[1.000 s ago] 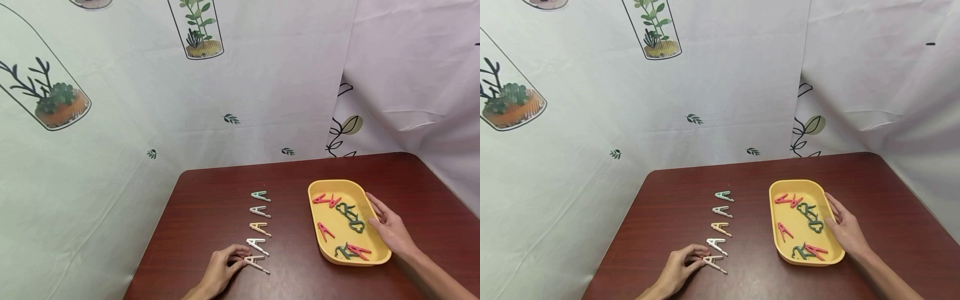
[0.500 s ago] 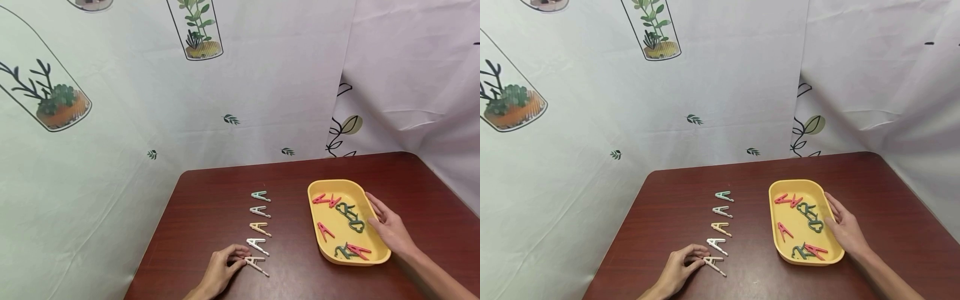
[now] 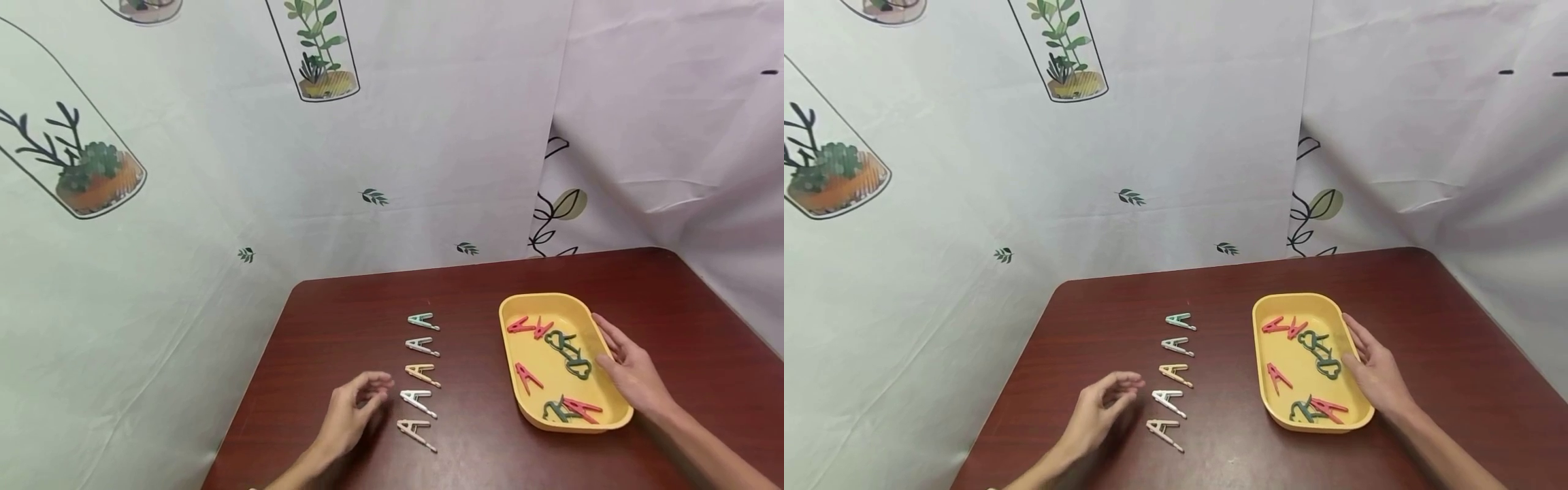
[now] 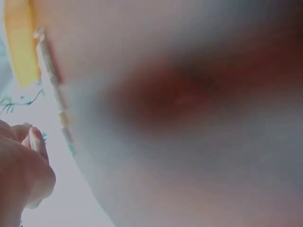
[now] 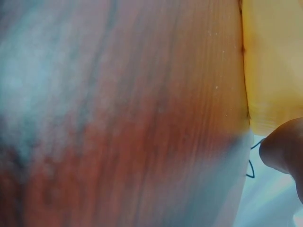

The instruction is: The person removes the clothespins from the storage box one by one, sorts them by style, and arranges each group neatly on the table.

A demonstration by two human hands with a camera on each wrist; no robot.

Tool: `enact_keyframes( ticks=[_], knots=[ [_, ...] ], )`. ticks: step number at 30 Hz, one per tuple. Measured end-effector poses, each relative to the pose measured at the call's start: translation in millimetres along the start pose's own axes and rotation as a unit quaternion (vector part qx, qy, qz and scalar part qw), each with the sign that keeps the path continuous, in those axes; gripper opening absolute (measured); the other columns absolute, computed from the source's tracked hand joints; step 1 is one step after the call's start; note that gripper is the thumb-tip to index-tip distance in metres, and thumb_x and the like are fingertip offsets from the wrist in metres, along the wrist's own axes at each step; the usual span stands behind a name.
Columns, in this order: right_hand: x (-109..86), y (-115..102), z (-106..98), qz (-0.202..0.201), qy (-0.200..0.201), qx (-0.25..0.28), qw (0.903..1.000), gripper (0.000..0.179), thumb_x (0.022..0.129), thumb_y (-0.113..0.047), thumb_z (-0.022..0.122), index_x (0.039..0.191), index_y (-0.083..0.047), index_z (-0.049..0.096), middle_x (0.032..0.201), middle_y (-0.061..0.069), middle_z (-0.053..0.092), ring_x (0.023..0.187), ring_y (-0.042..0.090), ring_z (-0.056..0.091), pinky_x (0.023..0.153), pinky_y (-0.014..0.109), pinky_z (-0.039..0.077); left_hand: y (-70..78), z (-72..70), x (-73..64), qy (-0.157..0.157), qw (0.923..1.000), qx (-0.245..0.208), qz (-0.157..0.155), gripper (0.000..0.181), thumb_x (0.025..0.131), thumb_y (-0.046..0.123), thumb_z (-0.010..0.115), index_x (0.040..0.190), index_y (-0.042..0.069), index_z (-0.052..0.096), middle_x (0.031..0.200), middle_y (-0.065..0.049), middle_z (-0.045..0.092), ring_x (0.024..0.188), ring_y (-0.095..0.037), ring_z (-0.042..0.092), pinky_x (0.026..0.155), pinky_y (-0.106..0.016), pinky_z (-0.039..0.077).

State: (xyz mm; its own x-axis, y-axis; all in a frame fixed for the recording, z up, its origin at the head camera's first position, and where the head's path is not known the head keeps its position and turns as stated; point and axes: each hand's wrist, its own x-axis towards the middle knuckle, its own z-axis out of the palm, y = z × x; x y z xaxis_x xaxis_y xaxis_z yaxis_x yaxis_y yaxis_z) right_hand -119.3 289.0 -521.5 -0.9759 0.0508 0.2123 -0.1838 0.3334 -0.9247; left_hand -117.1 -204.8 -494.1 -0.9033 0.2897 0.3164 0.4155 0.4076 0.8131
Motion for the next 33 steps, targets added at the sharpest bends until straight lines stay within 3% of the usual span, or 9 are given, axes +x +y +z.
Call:
enact_keyframes(
  ticks=[4, 10, 14, 17, 20, 28, 33],
  knots=[
    [0.2, 0, 0, -0.004, 0.003, -0.003, 1.0, 0.067, 0.105, 0.009, 0.052, 0.166, 0.003, 0.025, 0.158, 0.039, 0.03, 0.107, -0.016, 0.058, 0.07, 0.02, 0.061, 11.3, 1.5, 22.3, 0.035, 0.9986, -0.028, -0.029, 0.028, 0.094, -0.005, 0.076, 0.118, 0.009, 0.075, 0.111, -0.005, 0.08, 0.101, -0.037, 0.075, 0.088, -0.029, 0.061],
    [0.1, 1, 0, -0.006, 0.005, -0.002, 1.0, 0.066, 0.105, 0.008, 0.052, 0.166, 0.001, 0.026, 0.162, 0.018, 0.036, 0.102, -0.011, 0.063, 0.069, 0.023, 0.062, 30.6, 21.8, 54.8, 0.048, 0.995, -0.082, -0.031, 0.038, 0.096, 0.0, 0.077, 0.132, 0.01, 0.071, 0.126, -0.008, 0.076, 0.116, -0.034, 0.072, 0.1, -0.04, 0.058],
    [0.5, 0, 1, 0.001, 0.006, -0.005, 1.0, 0.066, 0.106, 0.007, 0.053, 0.166, 0.001, 0.025, 0.16, 0.028, 0.034, 0.098, -0.009, 0.065, 0.067, 0.025, 0.062, 45.8, 43.9, 76.3, 0.044, 0.9911, -0.123, -0.025, 0.051, 0.096, 0.002, 0.077, 0.145, 0.005, 0.062, 0.139, -0.01, 0.069, 0.129, -0.03, 0.065, 0.109, -0.043, 0.052],
    [0.9, -1, 1, 0.006, 0.005, -0.01, 0.9999, 0.066, 0.106, 0.006, 0.053, 0.166, 0.002, 0.025, 0.157, 0.038, 0.031, 0.098, -0.01, 0.064, 0.067, 0.025, 0.062, 58.4, 65.7, 91.9, 0.044, 0.9867, -0.155, -0.023, 0.06, 0.097, 0.005, 0.078, 0.152, 0.002, 0.054, 0.148, -0.013, 0.063, 0.139, -0.033, 0.058, 0.113, -0.04, 0.048],
    [1.4, -2, 0, 0.006, 0.006, -0.013, 0.9999, 0.066, 0.106, 0.006, 0.053, 0.166, 0.002, 0.025, 0.156, 0.04, 0.031, 0.097, -0.009, 0.064, 0.066, 0.025, 0.062, 72.7, 91.4, 105.2, 0.045, 0.9825, -0.178, -0.031, 0.069, 0.097, 0.008, 0.078, 0.157, 0.0, 0.046, 0.156, -0.014, 0.055, 0.145, -0.032, 0.051, 0.117, -0.04, 0.045],
    [2.9, -2, 0, -0.005, 0.009, -0.011, 0.9999, 0.066, 0.106, 0.006, 0.054, 0.166, 0.001, 0.026, 0.16, 0.026, 0.036, 0.098, -0.008, 0.066, 0.066, 0.026, 0.062, 113.3, 168.0, 129.2, 0.056, 0.975, -0.188, -0.105, 0.084, 0.096, 0.019, 0.082, 0.165, 0.007, 0.036, 0.166, -0.009, 0.043, 0.149, -0.023, 0.045, 0.119, -0.031, 0.039],
    [1.7, -2, 0, 0.0, 0.01, -0.013, 0.9999, 0.066, 0.106, 0.006, 0.054, 0.166, 0.002, 0.026, 0.159, 0.027, 0.035, 0.096, -0.006, 0.067, 0.065, 0.027, 0.063, 130.0, 208.2, 139.8, 0.062, 0.9666, -0.201, -0.147, 0.083, 0.094, 0.022, 0.085, 0.163, 0.009, 0.04, 0.165, -0.004, 0.045, 0.148, -0.016, 0.044, 0.117, -0.027, 0.039]
  ],
)
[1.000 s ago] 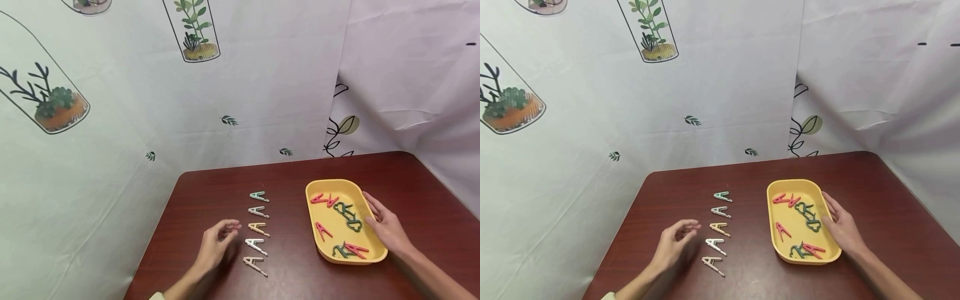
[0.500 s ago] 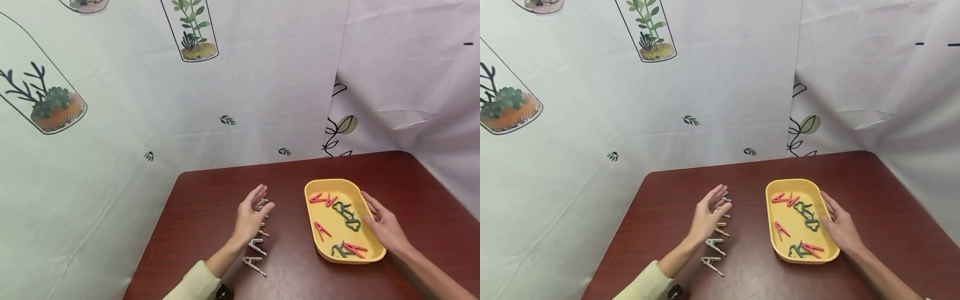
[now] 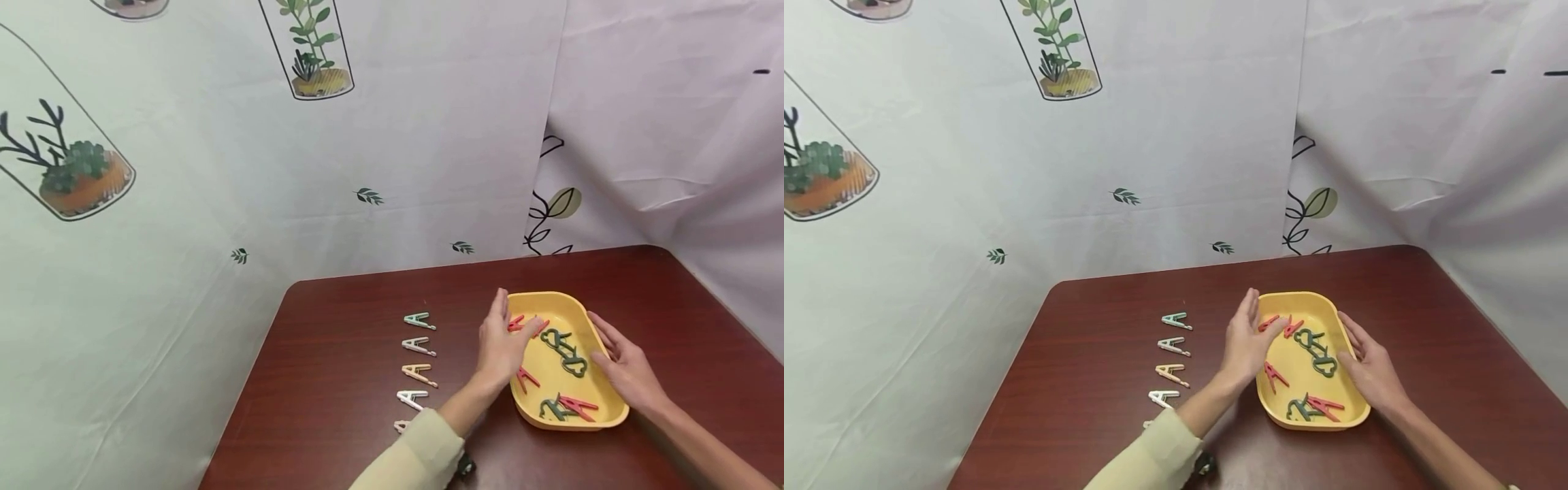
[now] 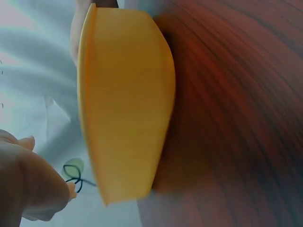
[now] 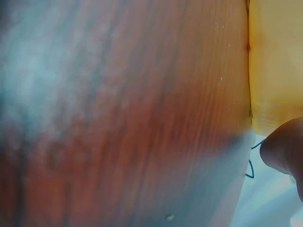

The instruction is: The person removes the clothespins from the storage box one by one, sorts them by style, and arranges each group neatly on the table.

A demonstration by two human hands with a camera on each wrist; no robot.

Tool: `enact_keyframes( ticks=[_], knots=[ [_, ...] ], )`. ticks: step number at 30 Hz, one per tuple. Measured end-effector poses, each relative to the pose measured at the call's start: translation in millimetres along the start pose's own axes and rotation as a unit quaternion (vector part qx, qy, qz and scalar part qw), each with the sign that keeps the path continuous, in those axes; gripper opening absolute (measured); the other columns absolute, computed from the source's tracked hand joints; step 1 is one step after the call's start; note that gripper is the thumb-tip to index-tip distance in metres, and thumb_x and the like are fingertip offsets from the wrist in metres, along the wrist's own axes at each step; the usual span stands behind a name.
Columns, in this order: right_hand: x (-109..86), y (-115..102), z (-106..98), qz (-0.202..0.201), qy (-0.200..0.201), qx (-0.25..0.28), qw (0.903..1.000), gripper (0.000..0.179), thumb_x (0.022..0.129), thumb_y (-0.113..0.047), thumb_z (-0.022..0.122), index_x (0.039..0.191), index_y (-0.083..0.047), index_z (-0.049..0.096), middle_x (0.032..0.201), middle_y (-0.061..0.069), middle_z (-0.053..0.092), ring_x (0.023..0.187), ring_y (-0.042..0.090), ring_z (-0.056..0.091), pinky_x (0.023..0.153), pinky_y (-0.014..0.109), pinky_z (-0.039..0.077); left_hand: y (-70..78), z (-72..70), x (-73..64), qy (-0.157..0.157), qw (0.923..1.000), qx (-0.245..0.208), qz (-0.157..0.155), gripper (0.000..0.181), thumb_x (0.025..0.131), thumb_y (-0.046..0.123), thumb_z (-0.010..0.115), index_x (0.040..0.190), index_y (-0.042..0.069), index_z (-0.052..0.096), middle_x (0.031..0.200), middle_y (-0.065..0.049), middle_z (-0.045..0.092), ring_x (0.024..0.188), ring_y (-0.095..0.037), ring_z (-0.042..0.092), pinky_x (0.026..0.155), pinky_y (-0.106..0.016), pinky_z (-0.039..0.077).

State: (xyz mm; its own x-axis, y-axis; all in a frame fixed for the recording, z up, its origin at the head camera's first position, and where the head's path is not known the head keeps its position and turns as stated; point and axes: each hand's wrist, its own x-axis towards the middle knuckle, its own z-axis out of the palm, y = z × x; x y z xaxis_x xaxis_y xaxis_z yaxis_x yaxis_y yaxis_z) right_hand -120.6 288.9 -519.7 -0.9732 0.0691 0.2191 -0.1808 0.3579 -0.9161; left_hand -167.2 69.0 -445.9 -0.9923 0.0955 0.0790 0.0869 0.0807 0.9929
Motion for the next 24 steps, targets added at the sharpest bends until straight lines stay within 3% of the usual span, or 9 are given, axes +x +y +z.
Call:
enact_keyframes(
  ticks=[7, 9, 14, 17, 21, 24],
  knots=[
    [-1.6, 1, 0, 0.001, 0.003, -0.003, 1.0, 0.067, 0.104, 0.007, 0.054, 0.165, 0.002, 0.027, 0.156, 0.003, 0.043, 0.091, -0.003, 0.068, 0.063, 0.028, 0.063, -5.9, 39.2, 2.8, 0.049, 0.9974, -0.023, -0.048, 0.074, 0.093, 0.018, 0.085, 0.156, 0.002, 0.049, 0.157, -0.009, 0.055, 0.144, -0.024, 0.053, 0.113, -0.032, 0.047],
    [-1.0, 1, 0, 0.001, 0.004, -0.004, 1.0, 0.066, 0.105, 0.007, 0.054, 0.165, 0.002, 0.028, 0.158, 0.008, 0.042, 0.091, -0.003, 0.068, 0.063, 0.028, 0.063, -9.0, 45.7, 3.5, 0.057, 0.9969, -0.021, -0.049, 0.072, 0.093, 0.015, 0.085, 0.154, 0.0, 0.05, 0.155, -0.011, 0.057, 0.142, -0.027, 0.054, 0.113, -0.034, 0.048],
    [0.7, 0, 1, 0.003, 0.001, -0.006, 1.0, 0.066, 0.105, 0.007, 0.054, 0.165, 0.003, 0.027, 0.155, 0.038, 0.035, 0.093, -0.004, 0.067, 0.063, 0.027, 0.062, -18.0, 54.2, 5.2, 0.043, 0.997, -0.018, -0.062, 0.066, 0.092, 0.005, 0.083, 0.151, -0.003, 0.053, 0.15, -0.015, 0.061, 0.138, -0.028, 0.059, 0.11, -0.033, 0.05],
    [1.2, 1, 1, 0.0, 0.0, -0.005, 1.0, 0.066, 0.105, 0.007, 0.053, 0.165, 0.002, 0.027, 0.155, 0.039, 0.035, 0.094, -0.006, 0.066, 0.064, 0.027, 0.062, -22.9, 56.5, 5.9, 0.025, 0.9969, 0.005, -0.075, 0.063, 0.092, 0.002, 0.082, 0.15, 0.0, 0.056, 0.148, -0.011, 0.063, 0.134, -0.024, 0.062, 0.107, -0.028, 0.051],
    [1.1, 1, 0, -0.01, 0.001, -0.001, 1.0, 0.066, 0.105, 0.008, 0.053, 0.165, 0.002, 0.028, 0.159, 0.022, 0.04, 0.097, -0.006, 0.066, 0.065, 0.026, 0.062, -27.4, 59.5, 7.8, 0.007, 0.9962, 0.035, -0.08, 0.057, 0.093, 0.001, 0.08, 0.147, 0.002, 0.061, 0.14, -0.005, 0.069, 0.126, -0.018, 0.067, 0.102, -0.024, 0.054],
    [0.2, 1, -1, -0.012, 0.003, 0.004, 0.9999, 0.067, 0.105, 0.008, 0.054, 0.165, 0.001, 0.028, 0.156, 0.0, 0.043, 0.095, -0.005, 0.067, 0.065, 0.026, 0.062, -28.9, 61.7, 9.6, 0.002, 0.9953, 0.042, -0.087, 0.053, 0.093, -0.001, 0.08, 0.144, 0.002, 0.063, 0.133, -0.004, 0.073, 0.122, -0.017, 0.069, 0.099, -0.024, 0.056]
  ],
)
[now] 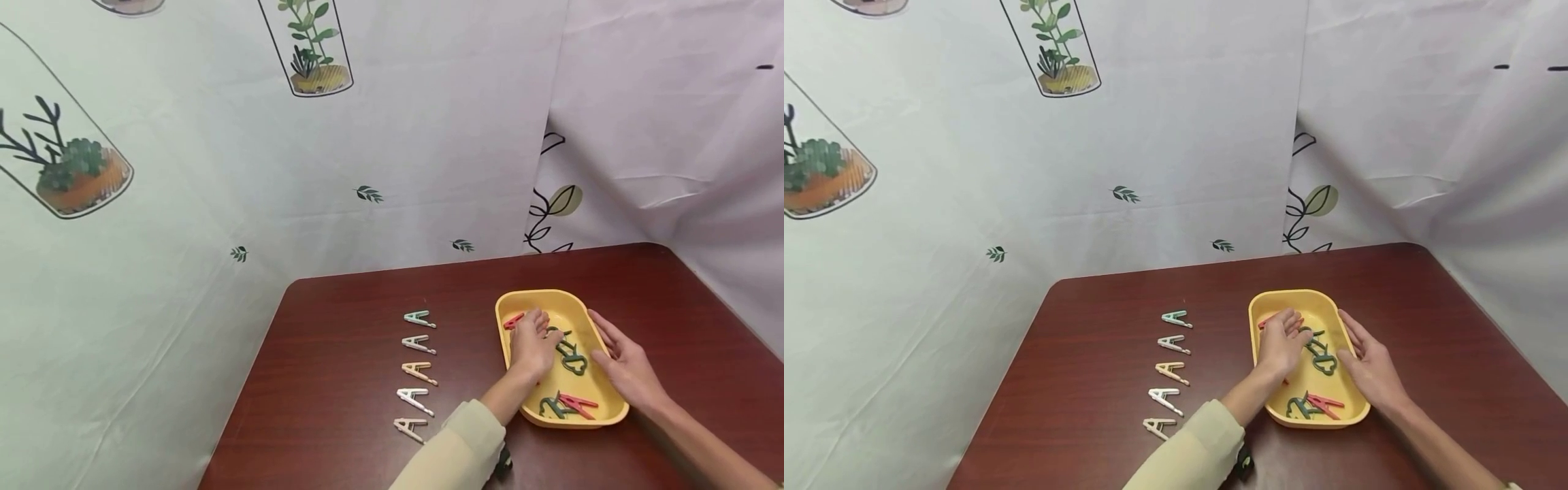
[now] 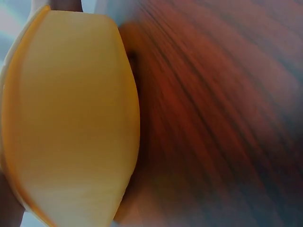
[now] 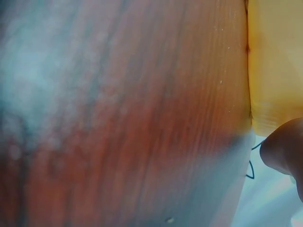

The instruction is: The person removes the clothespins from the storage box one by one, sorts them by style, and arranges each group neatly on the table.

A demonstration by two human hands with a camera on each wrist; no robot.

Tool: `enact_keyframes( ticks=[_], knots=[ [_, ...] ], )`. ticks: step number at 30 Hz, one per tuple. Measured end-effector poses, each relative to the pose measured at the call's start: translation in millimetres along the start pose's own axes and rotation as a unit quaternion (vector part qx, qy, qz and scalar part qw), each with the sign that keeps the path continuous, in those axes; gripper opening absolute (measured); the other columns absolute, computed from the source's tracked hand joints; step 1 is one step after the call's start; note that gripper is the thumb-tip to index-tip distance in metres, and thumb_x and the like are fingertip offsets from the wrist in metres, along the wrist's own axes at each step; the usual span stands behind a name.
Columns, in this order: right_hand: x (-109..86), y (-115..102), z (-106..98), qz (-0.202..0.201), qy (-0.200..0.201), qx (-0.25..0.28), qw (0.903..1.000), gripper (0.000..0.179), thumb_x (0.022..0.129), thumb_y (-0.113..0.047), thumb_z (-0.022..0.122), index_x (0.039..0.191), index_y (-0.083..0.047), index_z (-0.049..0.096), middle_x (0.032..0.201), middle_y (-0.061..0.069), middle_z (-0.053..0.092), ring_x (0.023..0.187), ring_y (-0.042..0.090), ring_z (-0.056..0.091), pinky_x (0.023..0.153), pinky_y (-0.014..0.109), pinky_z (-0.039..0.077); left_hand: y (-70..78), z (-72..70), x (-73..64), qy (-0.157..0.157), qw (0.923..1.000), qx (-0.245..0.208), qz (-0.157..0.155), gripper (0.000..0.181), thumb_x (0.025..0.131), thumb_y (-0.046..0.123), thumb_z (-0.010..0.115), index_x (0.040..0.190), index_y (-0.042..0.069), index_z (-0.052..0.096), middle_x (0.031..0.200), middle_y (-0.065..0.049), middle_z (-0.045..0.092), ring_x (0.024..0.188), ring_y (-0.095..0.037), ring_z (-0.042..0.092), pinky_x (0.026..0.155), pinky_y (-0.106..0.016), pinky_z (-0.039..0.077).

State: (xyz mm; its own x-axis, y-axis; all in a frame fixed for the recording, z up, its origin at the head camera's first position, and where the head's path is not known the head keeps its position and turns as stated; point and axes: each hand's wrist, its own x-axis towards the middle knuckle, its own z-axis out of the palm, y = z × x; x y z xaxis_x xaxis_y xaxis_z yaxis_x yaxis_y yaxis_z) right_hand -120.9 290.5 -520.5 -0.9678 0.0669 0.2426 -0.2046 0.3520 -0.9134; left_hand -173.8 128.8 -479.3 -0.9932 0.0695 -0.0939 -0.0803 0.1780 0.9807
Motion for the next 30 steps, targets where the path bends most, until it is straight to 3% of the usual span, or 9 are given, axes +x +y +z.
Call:
enact_keyframes(
  ticks=[5, 9, 15, 17, 19, 22, 28, 30],
  knots=[
    [-2.5, -1, -3, 0.014, -0.001, 0.005, 0.9999, 0.067, 0.105, 0.007, 0.053, 0.166, -0.001, 0.027, 0.146, -0.021, 0.045, 0.089, -0.002, 0.069, 0.062, 0.028, 0.062, 0.0, 4.1, 1.0, 0.008, 0.9992, 0.039, -0.005, 0.051, 0.091, -0.001, 0.082, 0.139, 0.004, 0.067, 0.125, 0.0, 0.076, 0.119, -0.015, 0.07, 0.099, -0.025, 0.055],
    [-3.5, 0, -5, 0.016, -0.004, 0.001, 0.9999, 0.067, 0.106, 0.006, 0.054, 0.167, -0.001, 0.026, 0.149, -0.018, 0.044, 0.09, -0.002, 0.069, 0.063, 0.028, 0.063, -0.8, 5.3, 0.8, 0.022, 0.9945, 0.102, 0.006, 0.052, 0.087, 0.002, 0.085, 0.137, 0.009, 0.07, 0.119, 0.009, 0.078, 0.119, -0.006, 0.066, 0.105, -0.024, 0.051],
    [-3.2, 1, -3, 0.013, -0.007, 0.009, 0.9999, 0.067, 0.106, 0.006, 0.054, 0.167, -0.001, 0.026, 0.148, -0.019, 0.044, 0.092, -0.003, 0.069, 0.064, 0.028, 0.063, -3.8, 3.1, 0.9, 0.035, 0.9876, 0.15, 0.032, 0.051, 0.084, -0.001, 0.085, 0.133, 0.011, 0.073, 0.116, 0.009, 0.079, 0.115, -0.003, 0.068, 0.104, -0.022, 0.05],
    [-2.6, 1, -2, 0.013, -0.007, 0.01, 0.9998, 0.067, 0.105, 0.006, 0.054, 0.166, -0.001, 0.026, 0.152, -0.013, 0.044, 0.093, -0.003, 0.068, 0.065, 0.027, 0.063, -4.8, 1.8, 1.3, 0.039, 0.9817, 0.179, 0.05, 0.049, 0.084, -0.003, 0.085, 0.13, 0.012, 0.075, 0.114, 0.009, 0.079, 0.114, -0.004, 0.068, 0.102, -0.022, 0.051],
    [-1.6, 0, 0, 0.01, -0.006, 0.006, 0.9999, 0.067, 0.105, 0.007, 0.054, 0.166, 0.0, 0.027, 0.157, 0.003, 0.042, 0.096, -0.006, 0.067, 0.066, 0.025, 0.062, -5.2, 1.2, 1.2, 0.044, 0.9731, 0.215, 0.07, 0.047, 0.083, -0.003, 0.084, 0.127, 0.012, 0.076, 0.11, 0.01, 0.08, 0.113, -0.005, 0.069, 0.1, -0.022, 0.052],
    [-0.4, 0, 1, 0.007, -0.004, 0.003, 1.0, 0.066, 0.105, 0.008, 0.054, 0.165, 0.001, 0.027, 0.159, 0.016, 0.04, 0.099, -0.008, 0.065, 0.068, 0.023, 0.062, -6.1, 2.3, 1.2, 0.051, 0.96, 0.261, 0.089, 0.044, 0.083, -0.005, 0.083, 0.123, 0.014, 0.078, 0.104, 0.012, 0.08, 0.111, -0.006, 0.069, 0.098, -0.021, 0.052],
    [0.6, -1, 1, 0.009, -0.005, 0.004, 0.9999, 0.067, 0.104, 0.009, 0.053, 0.165, 0.003, 0.026, 0.156, 0.037, 0.033, 0.102, -0.01, 0.063, 0.069, 0.021, 0.061, -10.0, 3.5, 0.9, 0.049, 0.9509, 0.287, 0.104, 0.045, 0.081, -0.01, 0.08, 0.116, 0.018, 0.079, 0.096, 0.016, 0.078, 0.102, -0.002, 0.069, 0.091, -0.019, 0.053],
    [0.3, -1, 1, 0.011, -0.006, 0.004, 0.9999, 0.067, 0.104, 0.009, 0.053, 0.165, 0.003, 0.026, 0.155, 0.039, 0.032, 0.102, -0.01, 0.063, 0.069, 0.021, 0.061, -11.7, 3.0, 0.4, 0.045, 0.9468, 0.296, 0.117, 0.045, 0.08, -0.011, 0.079, 0.113, 0.019, 0.079, 0.094, 0.016, 0.077, 0.099, -0.002, 0.069, 0.089, -0.018, 0.053]
  ],
)
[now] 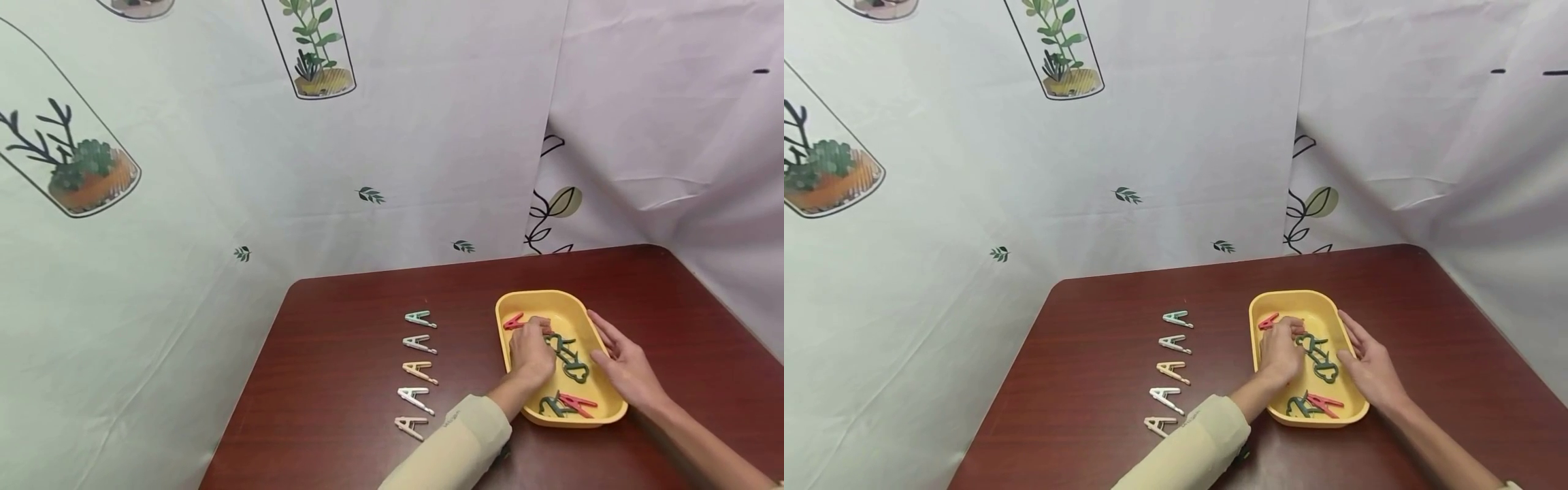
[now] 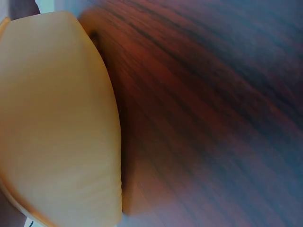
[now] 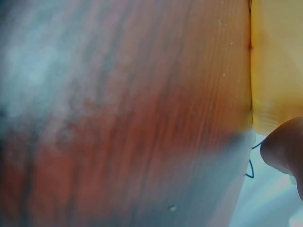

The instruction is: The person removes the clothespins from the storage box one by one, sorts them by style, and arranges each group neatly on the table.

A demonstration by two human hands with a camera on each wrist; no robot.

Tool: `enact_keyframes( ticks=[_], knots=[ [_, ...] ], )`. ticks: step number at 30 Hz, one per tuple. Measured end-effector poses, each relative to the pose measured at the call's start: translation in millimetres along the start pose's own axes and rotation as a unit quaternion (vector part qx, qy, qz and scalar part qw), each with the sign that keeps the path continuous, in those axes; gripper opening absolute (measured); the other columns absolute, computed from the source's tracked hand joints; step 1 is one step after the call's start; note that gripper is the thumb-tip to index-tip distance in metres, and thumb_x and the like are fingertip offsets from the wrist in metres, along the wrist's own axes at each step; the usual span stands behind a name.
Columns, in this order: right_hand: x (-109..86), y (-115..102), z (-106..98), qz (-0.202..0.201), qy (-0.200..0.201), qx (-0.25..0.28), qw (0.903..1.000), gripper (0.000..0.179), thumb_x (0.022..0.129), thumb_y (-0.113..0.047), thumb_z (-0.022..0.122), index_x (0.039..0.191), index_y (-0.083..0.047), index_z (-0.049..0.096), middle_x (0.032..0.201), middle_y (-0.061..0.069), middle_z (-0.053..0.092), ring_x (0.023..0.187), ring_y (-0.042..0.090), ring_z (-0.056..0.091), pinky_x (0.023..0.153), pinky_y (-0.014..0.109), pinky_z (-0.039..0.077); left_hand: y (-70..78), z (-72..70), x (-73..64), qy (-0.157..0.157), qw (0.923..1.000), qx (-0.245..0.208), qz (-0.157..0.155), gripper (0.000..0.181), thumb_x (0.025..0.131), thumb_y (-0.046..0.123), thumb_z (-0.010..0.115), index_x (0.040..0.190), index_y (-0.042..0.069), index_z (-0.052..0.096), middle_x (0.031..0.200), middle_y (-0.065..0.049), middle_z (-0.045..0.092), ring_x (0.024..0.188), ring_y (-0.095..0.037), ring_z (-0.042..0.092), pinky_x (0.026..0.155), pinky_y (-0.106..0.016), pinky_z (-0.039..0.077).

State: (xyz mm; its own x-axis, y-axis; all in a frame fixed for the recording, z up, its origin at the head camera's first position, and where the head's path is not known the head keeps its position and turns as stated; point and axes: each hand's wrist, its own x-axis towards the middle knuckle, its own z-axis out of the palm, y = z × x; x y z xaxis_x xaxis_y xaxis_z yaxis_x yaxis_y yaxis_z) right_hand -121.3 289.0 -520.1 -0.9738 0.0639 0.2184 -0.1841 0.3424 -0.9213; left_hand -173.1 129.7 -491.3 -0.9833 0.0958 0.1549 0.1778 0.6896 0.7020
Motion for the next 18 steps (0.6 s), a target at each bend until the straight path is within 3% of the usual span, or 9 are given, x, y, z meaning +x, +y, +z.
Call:
enact_keyframes(
  ticks=[4, 18],
  knots=[
    [-0.2, -0.2, 0.2, 0.001, 0.0, -0.002, 1.0, 0.067, 0.104, 0.009, 0.053, 0.165, 0.004, 0.025, 0.154, 0.042, 0.031, 0.103, -0.012, 0.061, 0.07, 0.02, 0.061, -1.1, -0.7, -1.0, -0.01, 0.9996, 0.019, 0.019, 0.043, 0.082, -0.011, 0.077, 0.111, 0.021, 0.078, 0.093, 0.018, 0.076, 0.096, -0.001, 0.069, 0.085, -0.018, 0.053],
    [-1.0, -2.8, 1.2, -0.009, 0.002, -0.004, 1.0, 0.067, 0.103, 0.01, 0.053, 0.164, 0.005, 0.026, 0.153, 0.044, 0.032, 0.109, -0.017, 0.055, 0.075, 0.013, 0.057, -0.8, -1.4, -3.3, -0.025, 0.9988, 0.037, 0.018, 0.039, 0.081, -0.003, 0.087, 0.102, 0.028, 0.075, 0.092, 0.021, 0.072, 0.085, -0.001, 0.066, 0.073, -0.019, 0.052]
  ],
)
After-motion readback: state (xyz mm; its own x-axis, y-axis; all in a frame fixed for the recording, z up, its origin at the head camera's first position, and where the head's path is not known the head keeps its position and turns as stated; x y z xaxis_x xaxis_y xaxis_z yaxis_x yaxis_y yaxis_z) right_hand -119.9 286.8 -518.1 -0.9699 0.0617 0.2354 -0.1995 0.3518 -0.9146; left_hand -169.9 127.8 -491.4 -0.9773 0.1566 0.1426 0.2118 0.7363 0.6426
